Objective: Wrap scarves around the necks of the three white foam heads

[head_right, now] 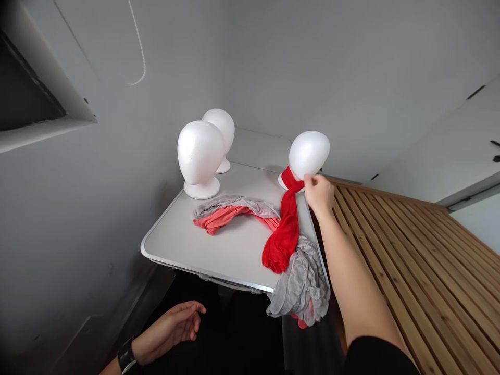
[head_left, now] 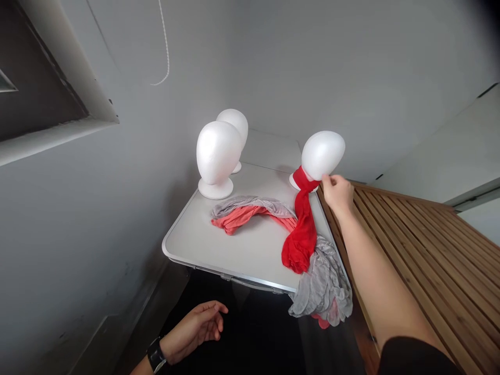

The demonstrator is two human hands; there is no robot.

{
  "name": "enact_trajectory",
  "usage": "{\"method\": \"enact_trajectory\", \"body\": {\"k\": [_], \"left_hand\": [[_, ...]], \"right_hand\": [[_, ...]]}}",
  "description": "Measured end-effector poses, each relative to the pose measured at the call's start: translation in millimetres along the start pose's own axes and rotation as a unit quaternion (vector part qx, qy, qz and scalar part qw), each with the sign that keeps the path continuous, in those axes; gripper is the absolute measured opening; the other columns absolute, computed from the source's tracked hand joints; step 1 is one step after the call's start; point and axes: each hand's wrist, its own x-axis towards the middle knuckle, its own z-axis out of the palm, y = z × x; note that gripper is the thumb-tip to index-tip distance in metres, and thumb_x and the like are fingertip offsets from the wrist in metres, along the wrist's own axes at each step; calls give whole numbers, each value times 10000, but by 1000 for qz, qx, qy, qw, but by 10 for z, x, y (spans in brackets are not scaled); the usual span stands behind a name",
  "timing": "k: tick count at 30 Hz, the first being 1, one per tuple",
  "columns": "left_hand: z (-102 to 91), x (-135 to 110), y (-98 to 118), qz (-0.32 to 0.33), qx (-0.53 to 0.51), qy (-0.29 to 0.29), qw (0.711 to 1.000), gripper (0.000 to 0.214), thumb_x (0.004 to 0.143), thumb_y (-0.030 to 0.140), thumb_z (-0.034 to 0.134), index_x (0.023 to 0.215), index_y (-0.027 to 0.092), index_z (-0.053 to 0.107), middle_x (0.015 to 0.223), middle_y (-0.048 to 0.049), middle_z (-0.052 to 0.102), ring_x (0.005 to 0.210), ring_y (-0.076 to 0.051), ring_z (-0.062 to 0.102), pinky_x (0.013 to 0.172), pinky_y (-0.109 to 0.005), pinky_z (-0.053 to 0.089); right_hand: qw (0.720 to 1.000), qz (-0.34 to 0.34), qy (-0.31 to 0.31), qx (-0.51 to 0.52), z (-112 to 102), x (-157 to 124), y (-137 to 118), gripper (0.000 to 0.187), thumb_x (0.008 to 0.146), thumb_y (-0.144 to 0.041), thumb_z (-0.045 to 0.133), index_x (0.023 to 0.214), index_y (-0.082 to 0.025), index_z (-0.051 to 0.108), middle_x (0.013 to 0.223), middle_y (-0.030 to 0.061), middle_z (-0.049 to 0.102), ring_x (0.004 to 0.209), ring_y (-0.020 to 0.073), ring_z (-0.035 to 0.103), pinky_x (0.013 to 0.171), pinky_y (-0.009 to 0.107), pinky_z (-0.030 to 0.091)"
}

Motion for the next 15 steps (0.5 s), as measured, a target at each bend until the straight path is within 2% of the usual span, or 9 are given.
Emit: {"method": "enact_trajectory", "body": {"k": [2, 3, 5, 7, 9, 12, 15], "left_hand": [[10, 24, 5, -8, -4, -3, 1000, 463, 945, 576, 741, 1106, 142, 743, 857, -64, 693, 707, -129, 646, 747, -272, 488], [19, 41, 8, -12, -6, -4, 1000, 464, 936, 578, 752, 1096, 143, 741, 851, -60, 689, 704, -129, 643, 754, -280, 496], [36, 78, 6, -24, -5, -5, 1000, 469, 917, 583, 772, 1079, 145, 735, 836, -53, 685, 683, -125, 634, 754, -290, 506], [40, 112, -8, -34, 1, -1, 999, 473, 901, 586, 788, 1065, 146, 728, 821, -49, 684, 655, -119, 623, 737, -290, 509], [25, 130, -33, -36, 3, 3, 999, 469, 894, 579, 798, 1060, 146, 724, 817, -50, 685, 641, -117, 620, 726, -292, 511], [-28, 121, -70, -17, -16, 4, 1000, 439, 915, 553, 788, 1070, 147, 726, 823, -53, 682, 647, -120, 621, 746, -307, 525], [-79, 91, -91, 8, -50, -1, 999, 410, 968, 538, 729, 1102, 151, 730, 831, -56, 674, 663, -126, 621, 764, -323, 531]], "right_hand": [[987, 31, -140, -73, -21, -307, 65, 697, 998, -743, 381, 942, -149, 742, 1052, 249, 734, 1124, 411, 692, 1012, 510, 507], [974, 51, -195, -107, 7, -434, 83, 733, 966, -793, 414, 917, -144, 751, 1064, 269, 736, 1129, 426, 696, 992, 514, 515], [952, 88, -258, -142, 117, -600, 93, 740, 886, -834, 547, 950, -129, 763, 1154, 300, 723, 1182, 445, 684, 987, 521, 518], [945, 123, -284, -103, 242, -629, 81, 674, 775, -773, 747, 951, -123, 763, 1190, 297, 716, 1232, 447, 659, 990, 505, 521], [942, 148, -300, -20, 314, -543, 56, 536, 696, -625, 878, 861, -133, 748, 1086, 247, 742, 1209, 416, 664, 947, 438, 540], [929, 168, -317, 89, 263, -317, 10, 306, 710, -388, 891, 736, -152, 697, 809, 128, 720, 994, 307, 711, 786, 306, 545], [906, 197, -319, 198, 107, -98, -57, 195, 785, -291, 816, 782, -155, 677, 688, 59, 664, 739, 207, 673, 633, 255, 520]]}}
